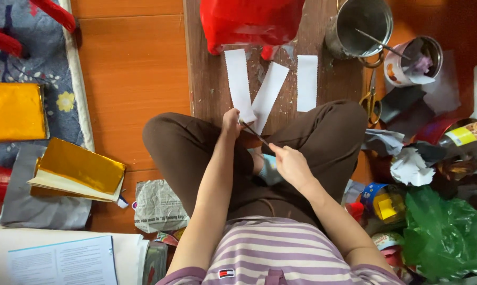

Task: Fold and cut paper sheets into strips using scissors for a craft project.

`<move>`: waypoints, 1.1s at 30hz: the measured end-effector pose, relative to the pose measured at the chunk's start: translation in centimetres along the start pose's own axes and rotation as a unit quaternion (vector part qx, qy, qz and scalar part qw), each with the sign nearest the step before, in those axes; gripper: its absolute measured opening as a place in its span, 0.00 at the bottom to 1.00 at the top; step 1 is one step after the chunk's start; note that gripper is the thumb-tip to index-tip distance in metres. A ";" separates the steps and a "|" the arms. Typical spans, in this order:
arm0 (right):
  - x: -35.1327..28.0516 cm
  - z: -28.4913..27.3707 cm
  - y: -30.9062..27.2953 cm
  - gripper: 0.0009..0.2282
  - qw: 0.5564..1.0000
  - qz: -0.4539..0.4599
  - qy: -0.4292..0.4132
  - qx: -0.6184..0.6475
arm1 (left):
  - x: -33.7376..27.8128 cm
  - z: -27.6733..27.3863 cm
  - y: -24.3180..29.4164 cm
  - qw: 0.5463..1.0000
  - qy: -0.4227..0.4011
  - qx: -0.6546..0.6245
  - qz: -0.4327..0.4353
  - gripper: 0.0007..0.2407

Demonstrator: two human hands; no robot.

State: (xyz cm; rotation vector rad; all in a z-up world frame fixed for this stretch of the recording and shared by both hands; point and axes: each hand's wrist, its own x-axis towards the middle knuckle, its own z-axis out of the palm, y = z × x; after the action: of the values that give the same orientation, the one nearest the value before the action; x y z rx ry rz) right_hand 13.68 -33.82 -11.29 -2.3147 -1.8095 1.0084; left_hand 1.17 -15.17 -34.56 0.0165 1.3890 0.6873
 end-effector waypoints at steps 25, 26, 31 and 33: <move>18.2 -2.6 -0.5 0.21 0.991 -0.002 0.126 0.040 | -0.7 -2.0 -0.6 0.984 -0.085 0.118 0.102 0.09; 18.1 -2.6 -0.3 0.21 0.992 -0.017 0.125 0.030 | 2.1 -2.3 -1.9 0.977 -0.003 0.168 0.132 0.14; 15.7 -4.5 -5.8 0.20 0.993 -0.034 0.111 0.035 | -3.9 -2.7 -0.1 0.994 -0.094 -0.016 0.061 0.22; 14.5 -4.9 -7.5 0.19 0.993 -0.042 0.094 0.058 | -8.4 -2.5 0.6 0.884 -0.045 0.371 0.281 0.25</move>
State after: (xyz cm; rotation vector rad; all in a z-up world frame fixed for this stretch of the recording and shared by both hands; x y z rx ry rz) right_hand 11.30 -16.92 -11.12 -2.1659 -1.7126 0.8288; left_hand -1.49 -19.40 -27.37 1.0846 1.4902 0.5678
